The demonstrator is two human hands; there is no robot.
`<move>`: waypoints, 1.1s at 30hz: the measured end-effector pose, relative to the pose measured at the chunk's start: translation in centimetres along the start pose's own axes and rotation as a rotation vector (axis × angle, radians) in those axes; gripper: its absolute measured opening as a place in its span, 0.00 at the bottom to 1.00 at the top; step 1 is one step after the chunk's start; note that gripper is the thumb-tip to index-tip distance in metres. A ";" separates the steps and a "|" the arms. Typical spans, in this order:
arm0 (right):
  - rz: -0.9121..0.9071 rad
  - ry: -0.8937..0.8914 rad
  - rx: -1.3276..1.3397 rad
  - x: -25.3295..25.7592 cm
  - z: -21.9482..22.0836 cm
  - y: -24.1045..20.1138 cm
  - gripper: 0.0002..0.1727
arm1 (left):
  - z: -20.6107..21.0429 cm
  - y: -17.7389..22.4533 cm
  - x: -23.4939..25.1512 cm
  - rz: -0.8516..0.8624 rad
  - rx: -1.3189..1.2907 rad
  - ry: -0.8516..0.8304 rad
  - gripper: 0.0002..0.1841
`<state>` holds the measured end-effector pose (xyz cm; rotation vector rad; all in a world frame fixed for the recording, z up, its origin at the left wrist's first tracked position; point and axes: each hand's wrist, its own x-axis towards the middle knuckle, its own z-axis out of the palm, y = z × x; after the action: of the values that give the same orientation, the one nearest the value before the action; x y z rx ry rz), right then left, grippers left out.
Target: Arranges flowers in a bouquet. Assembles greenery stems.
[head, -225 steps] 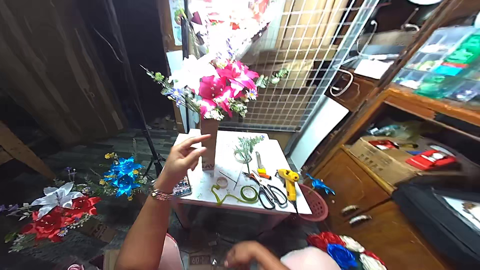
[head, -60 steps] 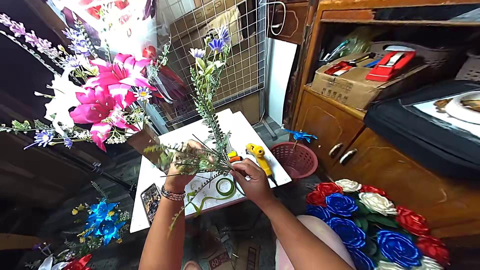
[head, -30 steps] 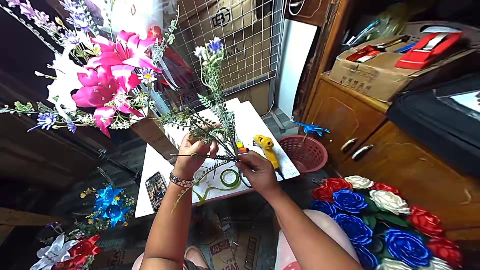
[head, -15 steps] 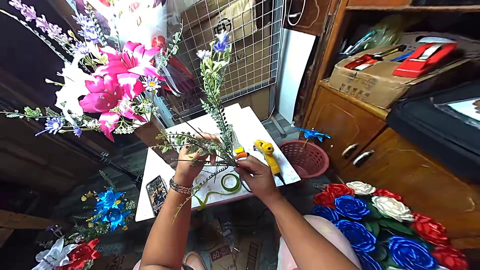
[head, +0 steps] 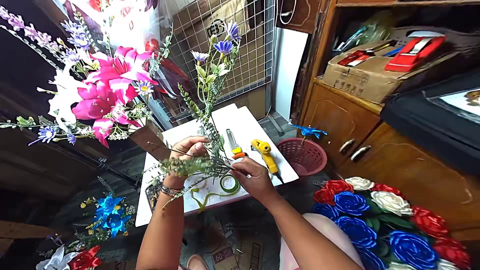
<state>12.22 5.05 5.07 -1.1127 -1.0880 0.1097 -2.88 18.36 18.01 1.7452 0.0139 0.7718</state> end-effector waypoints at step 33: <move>0.088 -0.002 0.130 -0.3 0.3 -0.2 0.11 | 3.3 1.4 2.0 0.431 0.279 0.048 0.11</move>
<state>11.74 4.95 5.03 -1.0436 -1.0190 0.2476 -0.24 15.80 19.84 2.0238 -0.2396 1.1698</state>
